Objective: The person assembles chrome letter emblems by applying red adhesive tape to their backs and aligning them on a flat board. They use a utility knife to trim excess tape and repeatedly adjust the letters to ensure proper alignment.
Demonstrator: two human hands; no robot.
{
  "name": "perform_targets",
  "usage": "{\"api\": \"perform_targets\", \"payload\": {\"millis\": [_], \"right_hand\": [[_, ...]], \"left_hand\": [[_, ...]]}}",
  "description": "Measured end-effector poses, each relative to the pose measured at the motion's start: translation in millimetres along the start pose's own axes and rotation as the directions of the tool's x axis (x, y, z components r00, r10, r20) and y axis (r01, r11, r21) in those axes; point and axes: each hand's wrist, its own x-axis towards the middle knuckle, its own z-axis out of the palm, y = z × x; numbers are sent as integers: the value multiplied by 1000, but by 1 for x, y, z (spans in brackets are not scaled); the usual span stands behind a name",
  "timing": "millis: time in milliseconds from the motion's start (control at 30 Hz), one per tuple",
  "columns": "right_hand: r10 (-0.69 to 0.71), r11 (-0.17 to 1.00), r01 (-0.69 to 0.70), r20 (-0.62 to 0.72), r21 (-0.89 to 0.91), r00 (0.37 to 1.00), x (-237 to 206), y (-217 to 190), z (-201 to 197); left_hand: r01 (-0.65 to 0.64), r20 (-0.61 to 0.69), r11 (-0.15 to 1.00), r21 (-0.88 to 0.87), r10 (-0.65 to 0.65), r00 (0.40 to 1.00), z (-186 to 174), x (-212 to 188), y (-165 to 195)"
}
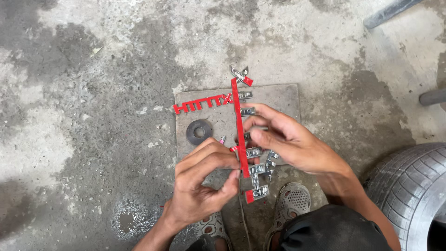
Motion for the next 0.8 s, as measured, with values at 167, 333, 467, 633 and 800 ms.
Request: {"api": "perform_targets", "payload": {"millis": [167,333,467,633,800], "right_hand": [[-90,996,91,95,-4,991,-7,0,0],[-169,978,139,200,156,965,-6,-5,0],[-78,997,79,51,-8,996,-8,-6,4],[-166,983,164,-8,-83,986,-10,-8,8],[-136,984,125,-81,-127,987,-13,-10,11]], "left_hand": [[-73,4,990,123,73,997,3,2,-2],[-134,-49,910,393,166,985,2,2,-7],[-72,-108,909,410,127,986,4,5,-12],[178,-2,978,113,-179,984,-9,8,-10],[325,-117,928,-181,-348,930,-12,2,-4]]}}
